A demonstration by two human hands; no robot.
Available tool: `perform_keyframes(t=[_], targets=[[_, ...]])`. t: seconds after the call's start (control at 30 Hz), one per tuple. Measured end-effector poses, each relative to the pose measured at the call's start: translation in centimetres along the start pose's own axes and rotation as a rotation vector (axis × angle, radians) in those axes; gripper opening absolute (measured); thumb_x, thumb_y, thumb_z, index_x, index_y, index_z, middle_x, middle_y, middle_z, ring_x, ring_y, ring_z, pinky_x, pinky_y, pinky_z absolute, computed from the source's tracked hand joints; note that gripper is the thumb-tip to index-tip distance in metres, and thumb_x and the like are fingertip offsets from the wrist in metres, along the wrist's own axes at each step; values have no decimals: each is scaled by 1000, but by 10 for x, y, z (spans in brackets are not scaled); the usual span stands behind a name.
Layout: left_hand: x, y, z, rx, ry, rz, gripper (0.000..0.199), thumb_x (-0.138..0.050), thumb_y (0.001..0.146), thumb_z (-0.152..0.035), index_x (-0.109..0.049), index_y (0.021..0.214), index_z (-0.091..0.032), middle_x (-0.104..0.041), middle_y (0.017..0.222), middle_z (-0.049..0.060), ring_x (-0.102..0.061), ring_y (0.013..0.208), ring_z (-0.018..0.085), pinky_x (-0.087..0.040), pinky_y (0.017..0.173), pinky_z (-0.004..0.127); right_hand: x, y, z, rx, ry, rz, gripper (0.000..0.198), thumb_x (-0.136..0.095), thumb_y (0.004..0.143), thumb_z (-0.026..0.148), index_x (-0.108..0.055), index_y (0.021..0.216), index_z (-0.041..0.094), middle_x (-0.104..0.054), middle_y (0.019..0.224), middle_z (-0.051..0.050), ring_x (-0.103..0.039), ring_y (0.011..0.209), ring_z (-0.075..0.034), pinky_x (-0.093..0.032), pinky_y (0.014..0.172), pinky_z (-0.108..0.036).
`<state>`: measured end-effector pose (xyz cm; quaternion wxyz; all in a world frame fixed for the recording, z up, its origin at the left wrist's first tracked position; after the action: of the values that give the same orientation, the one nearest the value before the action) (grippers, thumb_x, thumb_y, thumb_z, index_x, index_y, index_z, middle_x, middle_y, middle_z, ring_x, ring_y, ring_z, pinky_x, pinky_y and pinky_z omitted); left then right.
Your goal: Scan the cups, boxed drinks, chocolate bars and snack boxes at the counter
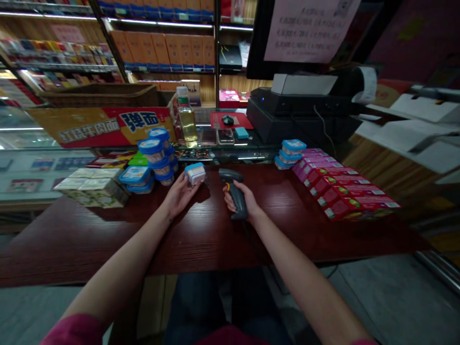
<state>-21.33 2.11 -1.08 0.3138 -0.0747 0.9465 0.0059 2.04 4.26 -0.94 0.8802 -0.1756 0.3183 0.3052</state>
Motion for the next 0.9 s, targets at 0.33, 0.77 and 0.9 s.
perform_keyframes(t=[0.33, 0.77, 0.9], targets=[[9, 10, 7, -65, -59, -17, 35, -76, 91, -45, -64, 115, -22, -74, 123, 6, -70, 123, 23, -53, 113, 41, -16, 34, -13, -5, -23, 24, 41, -47, 98, 53, -63, 87, 16, -51, 53, 5, -36, 36, -9, -28, 31, -19], [10, 18, 2, -24, -21, -24, 34, -66, 98, -49, -69, 111, -17, -75, 118, 10, -67, 124, 24, -57, 107, 35, -15, 33, -21, -60, -152, 22, 41, -59, 90, 59, -65, 86, 18, -57, 54, 4, -46, 35, -11, -38, 31, -20], [12, 23, 4, -14, -11, -81, 37, -67, 97, -50, -66, 115, -18, -72, 125, 13, -62, 132, 27, -55, 110, 40, -14, 31, -22, -60, -129, 21, 38, -61, 88, 56, -65, 85, 18, -58, 56, 4, -47, 36, -10, -38, 30, -20]])
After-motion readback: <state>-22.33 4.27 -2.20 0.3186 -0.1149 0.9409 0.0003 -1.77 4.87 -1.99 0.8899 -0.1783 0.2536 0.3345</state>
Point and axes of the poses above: each hand's wrist, its own y-axis towards the middle knuckle, its own x-axis out of the back of the hand, z = x × y, the point moved 1 cm from there along y, towards the middle knuckle
